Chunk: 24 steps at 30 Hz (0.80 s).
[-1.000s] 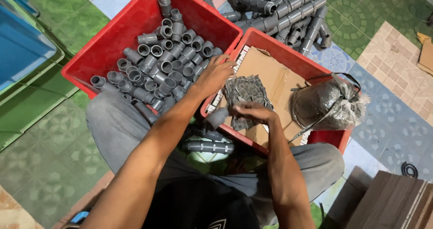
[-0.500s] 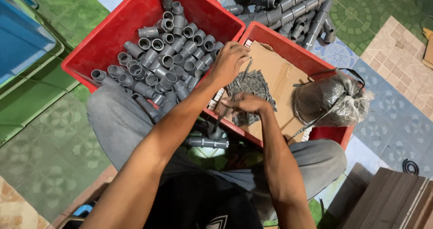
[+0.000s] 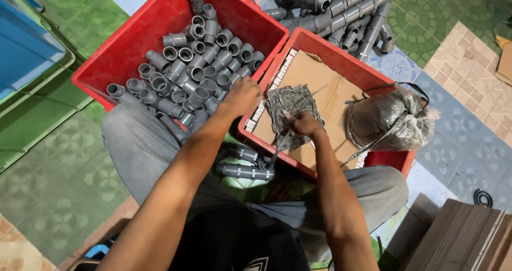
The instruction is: Assembling a complex structure of PVC pipes by manually attaching various fittings and connectors.
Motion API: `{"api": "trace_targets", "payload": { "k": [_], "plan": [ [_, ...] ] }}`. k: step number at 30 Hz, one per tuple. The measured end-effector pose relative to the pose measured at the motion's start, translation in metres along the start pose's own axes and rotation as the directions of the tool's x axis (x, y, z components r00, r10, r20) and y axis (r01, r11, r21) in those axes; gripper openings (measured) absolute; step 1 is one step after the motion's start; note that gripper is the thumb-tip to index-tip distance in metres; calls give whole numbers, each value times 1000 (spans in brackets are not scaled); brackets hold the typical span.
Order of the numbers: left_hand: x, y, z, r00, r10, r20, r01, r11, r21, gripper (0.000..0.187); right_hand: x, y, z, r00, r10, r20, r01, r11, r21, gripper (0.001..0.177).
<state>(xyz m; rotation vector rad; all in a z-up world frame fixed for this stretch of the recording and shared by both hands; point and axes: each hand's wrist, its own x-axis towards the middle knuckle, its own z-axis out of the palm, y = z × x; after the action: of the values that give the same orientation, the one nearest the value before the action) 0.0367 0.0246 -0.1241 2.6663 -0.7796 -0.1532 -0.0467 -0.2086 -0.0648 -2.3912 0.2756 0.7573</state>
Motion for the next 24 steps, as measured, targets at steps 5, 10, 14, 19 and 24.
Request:
{"api": "trace_targets", "payload": {
  "k": [5,10,14,19,24],
  "plan": [
    [-44,87,-56,965,39,259,24,971,-237,42,34,11,25,998,40,-41,-18,895,446,43],
    [-11,84,34,895,-103,434,170,978,-119,34,-56,-78,-6,982,171,80,-188,929,319,116],
    [22,77,173,870,-161,466,300,922,-243,42,-19,-26,35,980,162,-113,-98,897,431,78],
    [-29,97,21,705,-419,572,618,759,-205,28,-21,-29,40,986,160,-43,-123,878,463,77],
    [-23,107,-4,675,-501,542,683,703,-200,35,46,53,64,924,-252,-289,235,968,-93,65]
  ]
}}
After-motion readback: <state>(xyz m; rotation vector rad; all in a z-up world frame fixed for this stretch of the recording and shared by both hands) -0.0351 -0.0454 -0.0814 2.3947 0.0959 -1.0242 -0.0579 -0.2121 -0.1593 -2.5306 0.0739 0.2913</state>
